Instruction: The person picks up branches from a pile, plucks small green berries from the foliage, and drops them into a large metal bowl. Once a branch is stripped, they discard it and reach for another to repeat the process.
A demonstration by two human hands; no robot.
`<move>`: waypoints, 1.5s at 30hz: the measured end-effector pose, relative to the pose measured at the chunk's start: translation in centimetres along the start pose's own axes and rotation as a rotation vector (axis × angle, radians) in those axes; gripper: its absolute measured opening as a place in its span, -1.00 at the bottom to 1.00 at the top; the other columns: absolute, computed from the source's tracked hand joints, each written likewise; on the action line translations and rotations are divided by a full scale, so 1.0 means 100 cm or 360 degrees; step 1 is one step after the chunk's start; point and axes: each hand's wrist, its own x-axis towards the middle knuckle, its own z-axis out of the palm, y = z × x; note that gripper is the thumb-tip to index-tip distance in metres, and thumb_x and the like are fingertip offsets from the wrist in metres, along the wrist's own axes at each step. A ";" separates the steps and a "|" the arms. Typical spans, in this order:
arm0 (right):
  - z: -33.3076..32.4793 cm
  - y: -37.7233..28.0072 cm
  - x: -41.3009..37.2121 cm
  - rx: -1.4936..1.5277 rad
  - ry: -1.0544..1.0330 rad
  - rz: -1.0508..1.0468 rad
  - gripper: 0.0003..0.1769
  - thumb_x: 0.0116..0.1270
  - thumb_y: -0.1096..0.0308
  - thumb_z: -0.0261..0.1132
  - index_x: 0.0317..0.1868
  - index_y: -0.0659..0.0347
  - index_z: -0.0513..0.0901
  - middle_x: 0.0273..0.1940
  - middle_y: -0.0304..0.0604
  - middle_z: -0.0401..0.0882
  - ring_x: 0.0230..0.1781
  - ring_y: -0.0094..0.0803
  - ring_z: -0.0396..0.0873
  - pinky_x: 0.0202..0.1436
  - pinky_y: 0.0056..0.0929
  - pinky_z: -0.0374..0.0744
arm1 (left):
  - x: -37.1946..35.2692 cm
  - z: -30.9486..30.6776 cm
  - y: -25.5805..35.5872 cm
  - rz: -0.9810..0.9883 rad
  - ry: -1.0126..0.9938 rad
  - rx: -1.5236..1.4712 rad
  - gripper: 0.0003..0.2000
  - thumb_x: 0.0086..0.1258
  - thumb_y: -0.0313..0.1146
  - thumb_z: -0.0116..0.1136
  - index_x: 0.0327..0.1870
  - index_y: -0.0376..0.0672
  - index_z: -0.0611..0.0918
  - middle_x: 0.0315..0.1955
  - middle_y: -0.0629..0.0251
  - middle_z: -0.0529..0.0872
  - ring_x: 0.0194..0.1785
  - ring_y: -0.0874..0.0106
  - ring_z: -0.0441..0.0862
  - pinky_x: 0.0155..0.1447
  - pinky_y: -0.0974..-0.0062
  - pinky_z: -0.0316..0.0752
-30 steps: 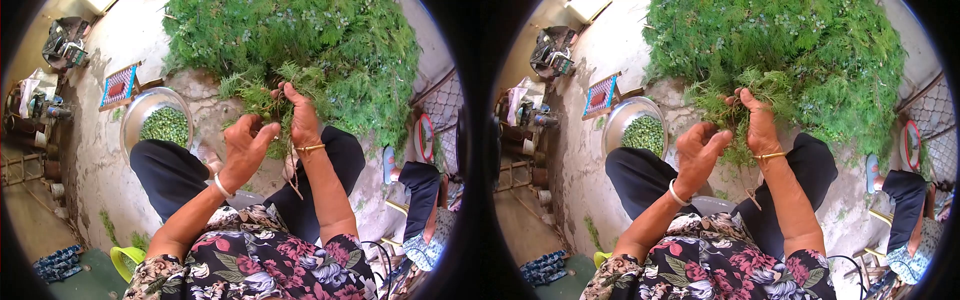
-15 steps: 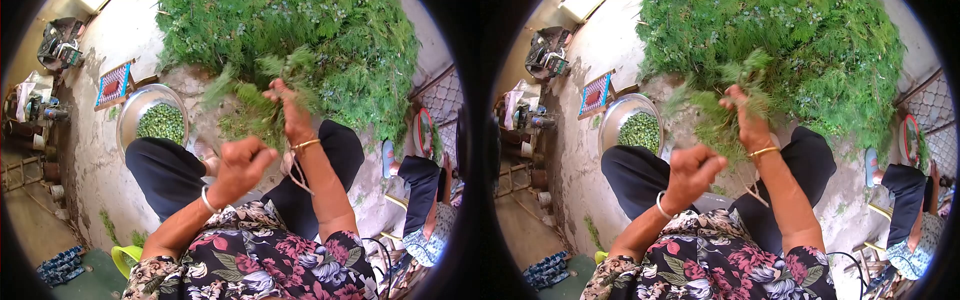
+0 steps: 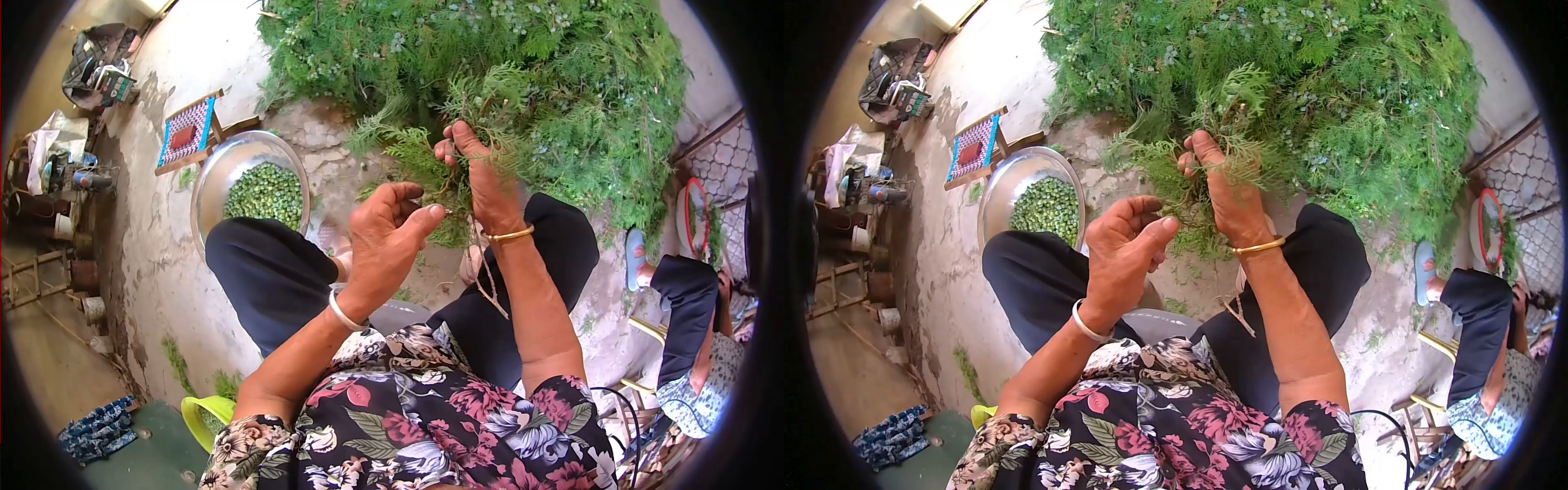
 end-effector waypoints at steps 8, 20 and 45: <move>-0.005 0.005 0.000 0.0023 -0.0138 -0.0084 -0.75 0.36 0.25 0.22 -0.28 0.30 0.57 -0.47 -0.26 0.52 -0.46 -0.49 0.49 -0.34 -0.57 0.40 | 0.003 -0.001 -0.002 -0.0050 -0.0080 0.0036 -0.83 0.26 -0.49 0.19 -0.22 -0.42 0.55 -0.60 0.41 0.55 -0.66 0.71 0.36 -0.61 0.75 0.23; -0.006 0.004 -0.001 0.0147 -0.0320 0.0052 -0.73 0.35 0.22 0.23 -0.29 0.30 0.55 -0.52 -0.28 0.49 -0.50 -0.55 0.43 -0.39 -0.59 0.37 | -0.013 -0.004 0.001 -0.0130 -0.0205 -0.0155 -0.89 0.24 -0.51 0.17 -0.34 -0.37 0.52 -0.65 0.40 0.51 -0.68 0.70 0.35 -0.64 0.72 0.19; -0.011 0.010 -0.008 -0.1829 -0.0568 -0.1488 -0.48 -0.25 0.58 0.28 -0.11 0.32 0.53 -0.41 -0.04 0.47 -0.32 -0.06 0.46 -0.25 -0.21 0.47 | 0.032 -0.054 0.032 -0.0234 -0.0233 -0.0599 -0.74 0.38 -0.23 0.11 -0.38 -0.28 0.57 -0.56 0.33 0.58 -0.65 0.60 0.42 -0.66 0.67 0.24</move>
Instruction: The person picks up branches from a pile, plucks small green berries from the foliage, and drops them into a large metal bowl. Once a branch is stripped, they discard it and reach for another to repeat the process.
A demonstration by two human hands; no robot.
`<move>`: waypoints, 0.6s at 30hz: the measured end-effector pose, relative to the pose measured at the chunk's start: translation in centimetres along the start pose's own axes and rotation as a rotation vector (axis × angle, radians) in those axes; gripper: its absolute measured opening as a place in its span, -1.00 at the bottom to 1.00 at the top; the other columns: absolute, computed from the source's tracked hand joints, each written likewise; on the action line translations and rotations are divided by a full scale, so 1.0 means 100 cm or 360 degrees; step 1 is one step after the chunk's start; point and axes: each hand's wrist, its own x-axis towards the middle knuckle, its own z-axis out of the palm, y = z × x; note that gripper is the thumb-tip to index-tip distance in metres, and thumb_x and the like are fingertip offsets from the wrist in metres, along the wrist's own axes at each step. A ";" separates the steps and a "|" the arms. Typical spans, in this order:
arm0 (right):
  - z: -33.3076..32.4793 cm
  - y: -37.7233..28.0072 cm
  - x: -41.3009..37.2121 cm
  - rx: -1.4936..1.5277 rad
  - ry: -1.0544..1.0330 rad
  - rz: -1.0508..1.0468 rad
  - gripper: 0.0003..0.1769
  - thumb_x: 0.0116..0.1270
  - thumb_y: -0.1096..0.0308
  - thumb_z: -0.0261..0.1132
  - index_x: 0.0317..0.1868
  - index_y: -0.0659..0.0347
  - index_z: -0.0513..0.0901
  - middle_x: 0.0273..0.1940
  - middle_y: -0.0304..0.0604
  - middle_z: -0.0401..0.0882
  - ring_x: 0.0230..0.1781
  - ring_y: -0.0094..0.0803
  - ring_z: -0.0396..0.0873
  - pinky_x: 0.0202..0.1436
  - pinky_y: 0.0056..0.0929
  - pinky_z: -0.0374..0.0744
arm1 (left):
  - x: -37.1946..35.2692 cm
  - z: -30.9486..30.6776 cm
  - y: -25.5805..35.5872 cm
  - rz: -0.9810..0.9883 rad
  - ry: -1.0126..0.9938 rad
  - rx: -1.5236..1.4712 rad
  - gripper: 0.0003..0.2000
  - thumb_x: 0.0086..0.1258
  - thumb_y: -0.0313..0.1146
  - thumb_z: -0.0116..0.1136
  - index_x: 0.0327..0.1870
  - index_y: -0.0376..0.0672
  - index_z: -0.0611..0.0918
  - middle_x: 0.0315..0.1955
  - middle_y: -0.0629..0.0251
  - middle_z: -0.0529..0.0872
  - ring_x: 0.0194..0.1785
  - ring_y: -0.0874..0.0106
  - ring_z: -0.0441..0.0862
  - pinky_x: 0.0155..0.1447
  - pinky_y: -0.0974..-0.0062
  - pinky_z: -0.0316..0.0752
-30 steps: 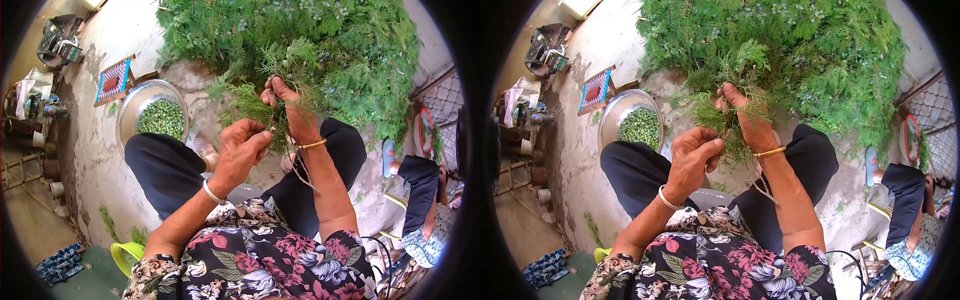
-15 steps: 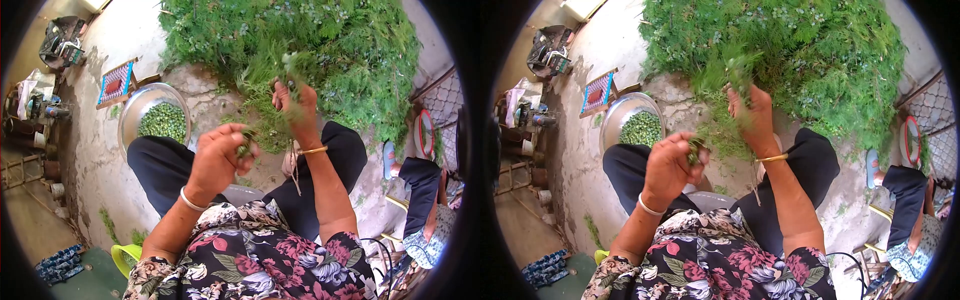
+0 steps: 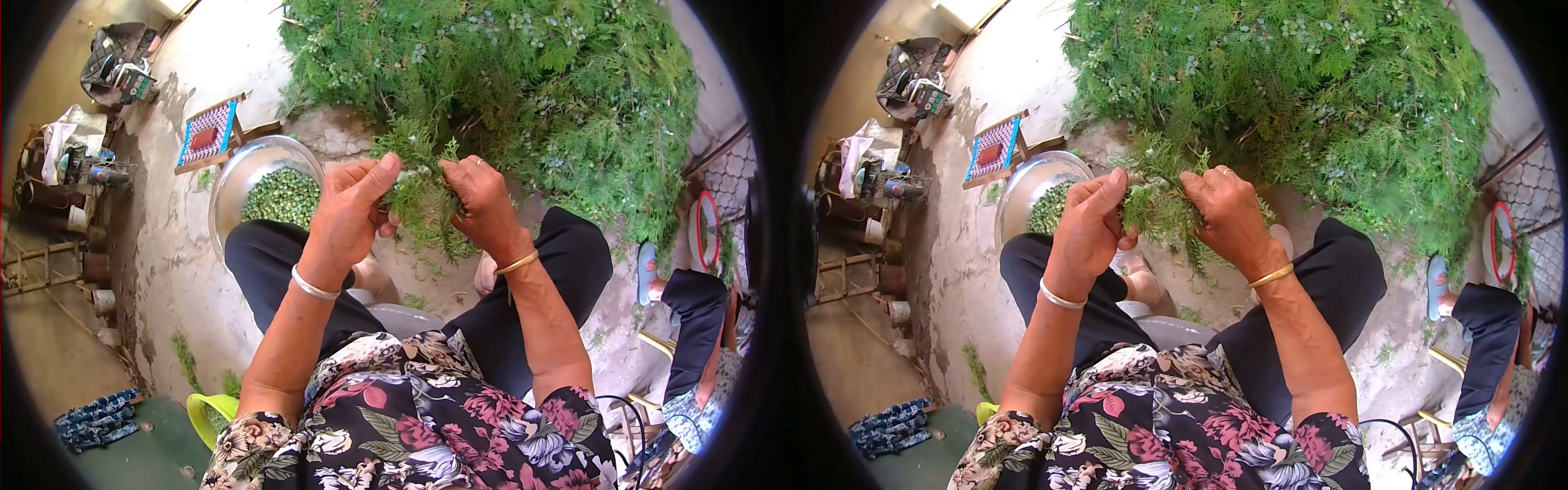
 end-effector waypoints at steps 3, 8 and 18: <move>0.004 0.001 -0.003 -0.0124 -0.0052 -0.0084 -0.49 -0.22 0.58 0.27 -0.10 0.30 0.53 -0.45 -0.07 0.43 -0.34 -0.11 0.46 -0.29 -0.21 0.47 | 0.001 -0.001 -0.006 -0.0144 0.0018 0.0015 -0.74 0.36 -0.23 0.14 -0.43 -0.25 0.55 -0.59 0.34 0.56 -0.67 0.61 0.42 -0.69 0.65 0.23; 0.004 -0.006 -0.001 -0.0194 -0.0180 -0.0110 -0.53 -0.18 0.59 0.26 -0.11 0.26 0.54 -0.47 -0.11 0.42 -0.34 -0.15 0.48 -0.32 -0.25 0.49 | 0.010 -0.012 -0.022 -0.0128 0.0008 0.0212 -0.75 0.20 -0.33 0.32 -0.58 -0.20 0.50 -0.64 0.42 0.48 -0.69 0.63 0.39 -0.67 0.62 0.27; 0.004 -0.011 -0.003 -0.0099 -0.0298 -0.0115 -0.59 -0.17 0.59 0.26 -0.19 0.23 0.51 -0.45 -0.12 0.44 -0.34 -0.15 0.48 -0.33 -0.24 0.49 | 0.009 -0.021 -0.031 0.0126 0.0344 0.0140 -0.88 0.25 -0.45 0.21 -0.46 -0.25 0.56 -0.61 0.35 0.55 -0.67 0.65 0.35 -0.68 0.67 0.21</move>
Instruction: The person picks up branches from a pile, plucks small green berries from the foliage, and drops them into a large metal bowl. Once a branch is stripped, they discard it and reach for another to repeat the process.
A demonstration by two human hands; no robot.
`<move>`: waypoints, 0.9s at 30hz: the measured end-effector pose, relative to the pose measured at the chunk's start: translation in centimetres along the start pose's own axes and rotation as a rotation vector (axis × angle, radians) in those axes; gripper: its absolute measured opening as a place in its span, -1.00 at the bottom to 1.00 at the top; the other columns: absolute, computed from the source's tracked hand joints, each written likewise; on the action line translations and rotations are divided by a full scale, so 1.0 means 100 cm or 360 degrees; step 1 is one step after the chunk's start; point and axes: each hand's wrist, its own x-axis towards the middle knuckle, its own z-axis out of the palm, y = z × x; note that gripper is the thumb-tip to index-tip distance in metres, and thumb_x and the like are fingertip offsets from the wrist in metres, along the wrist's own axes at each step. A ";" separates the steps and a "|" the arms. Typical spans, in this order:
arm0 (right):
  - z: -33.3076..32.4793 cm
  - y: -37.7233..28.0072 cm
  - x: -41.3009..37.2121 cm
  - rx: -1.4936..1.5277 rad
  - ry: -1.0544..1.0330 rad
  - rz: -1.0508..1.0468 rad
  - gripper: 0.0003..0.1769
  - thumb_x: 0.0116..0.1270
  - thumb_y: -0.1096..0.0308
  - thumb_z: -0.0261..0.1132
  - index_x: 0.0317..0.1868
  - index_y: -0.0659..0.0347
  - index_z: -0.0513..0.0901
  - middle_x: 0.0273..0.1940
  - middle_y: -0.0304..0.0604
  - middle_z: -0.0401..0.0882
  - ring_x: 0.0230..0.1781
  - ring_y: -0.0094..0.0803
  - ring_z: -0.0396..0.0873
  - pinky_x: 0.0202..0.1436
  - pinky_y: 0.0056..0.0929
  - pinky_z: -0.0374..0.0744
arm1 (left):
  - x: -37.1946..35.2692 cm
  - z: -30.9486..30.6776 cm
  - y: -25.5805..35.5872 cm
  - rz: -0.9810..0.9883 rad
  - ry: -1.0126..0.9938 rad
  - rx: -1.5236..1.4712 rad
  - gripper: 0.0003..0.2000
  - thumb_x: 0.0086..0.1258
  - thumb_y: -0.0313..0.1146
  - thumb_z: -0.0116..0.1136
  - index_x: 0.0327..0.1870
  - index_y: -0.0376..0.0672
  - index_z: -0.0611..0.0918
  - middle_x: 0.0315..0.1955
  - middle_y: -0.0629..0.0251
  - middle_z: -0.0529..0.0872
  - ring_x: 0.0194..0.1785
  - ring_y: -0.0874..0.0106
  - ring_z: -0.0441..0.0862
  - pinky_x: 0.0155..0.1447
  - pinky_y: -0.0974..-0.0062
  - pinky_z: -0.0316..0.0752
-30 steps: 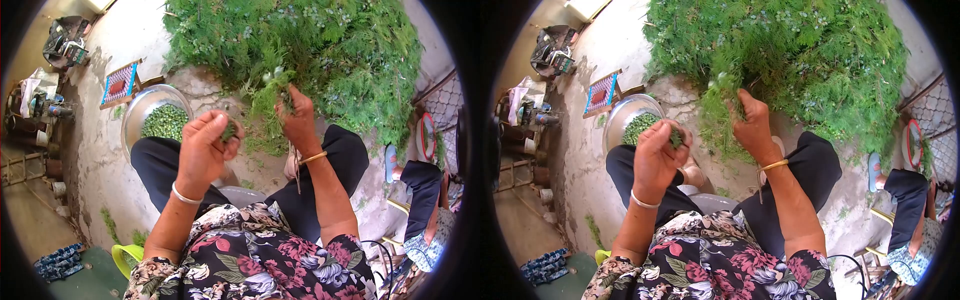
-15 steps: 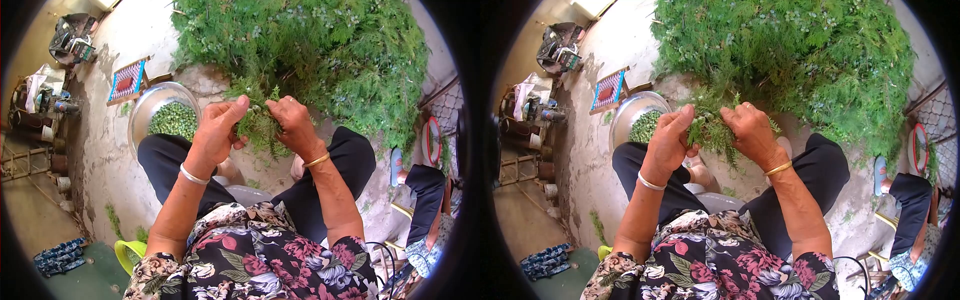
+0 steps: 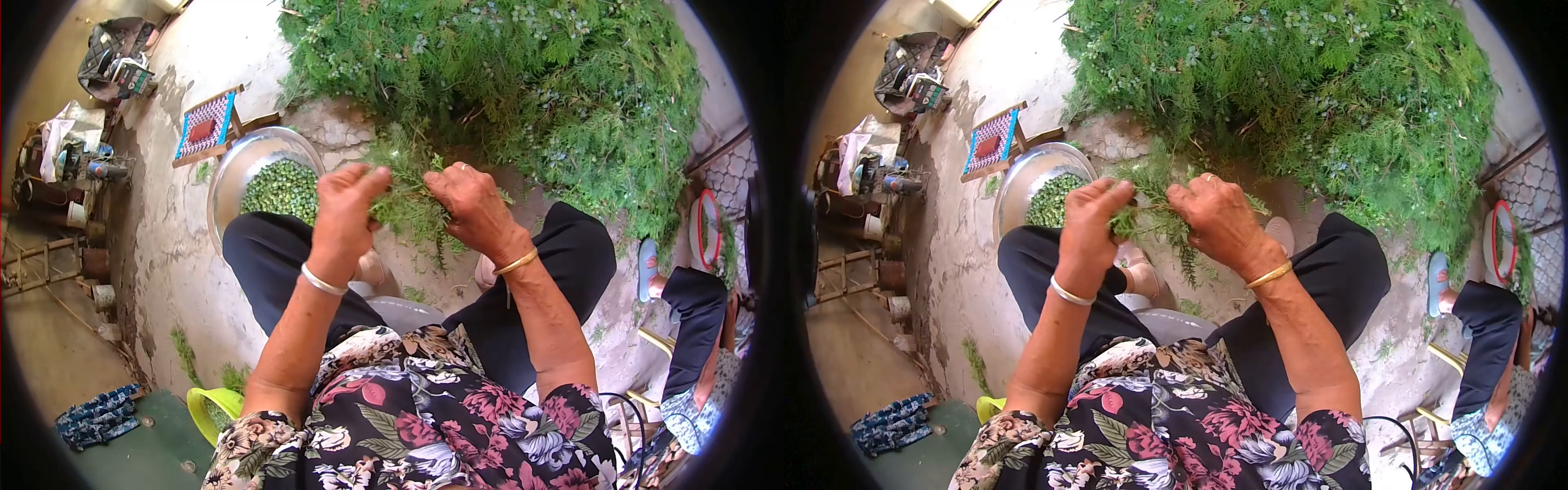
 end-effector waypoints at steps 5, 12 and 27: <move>-0.010 0.011 -0.006 -0.0120 0.0163 0.0066 -0.51 -0.22 0.61 0.26 -0.13 0.26 0.52 -0.42 -0.09 0.43 -0.31 -0.13 0.46 -0.29 -0.21 0.47 | 0.020 -0.063 -0.002 -0.0256 0.0056 -0.0359 -0.87 0.31 -0.39 0.12 -0.27 -0.26 0.52 -0.53 0.29 0.52 -0.66 0.68 0.25 -0.67 0.74 0.10; -0.007 0.010 -0.004 -0.0108 0.0294 -0.0037 -0.52 -0.14 0.59 0.27 -0.08 0.28 0.50 -0.44 -0.07 0.38 -0.36 -0.12 0.42 -0.34 -0.22 0.42 | -0.011 -0.031 -0.002 -0.0491 -0.0245 -0.0781 -0.71 0.36 -0.20 0.12 -0.17 -0.30 0.54 -0.33 0.16 0.59 -0.43 0.49 0.53 -0.49 0.60 0.42; -0.011 0.011 -0.006 -0.0202 0.0280 -0.0013 -0.59 -0.13 0.62 0.22 -0.15 0.27 0.54 -0.48 -0.10 0.35 -0.39 -0.15 0.42 -0.38 -0.24 0.43 | 0.004 -0.062 0.002 -0.0067 -0.0161 -0.0737 -0.85 0.28 -0.39 0.11 -0.21 -0.27 0.53 -0.45 0.26 0.58 -0.53 0.56 0.41 -0.52 0.67 0.26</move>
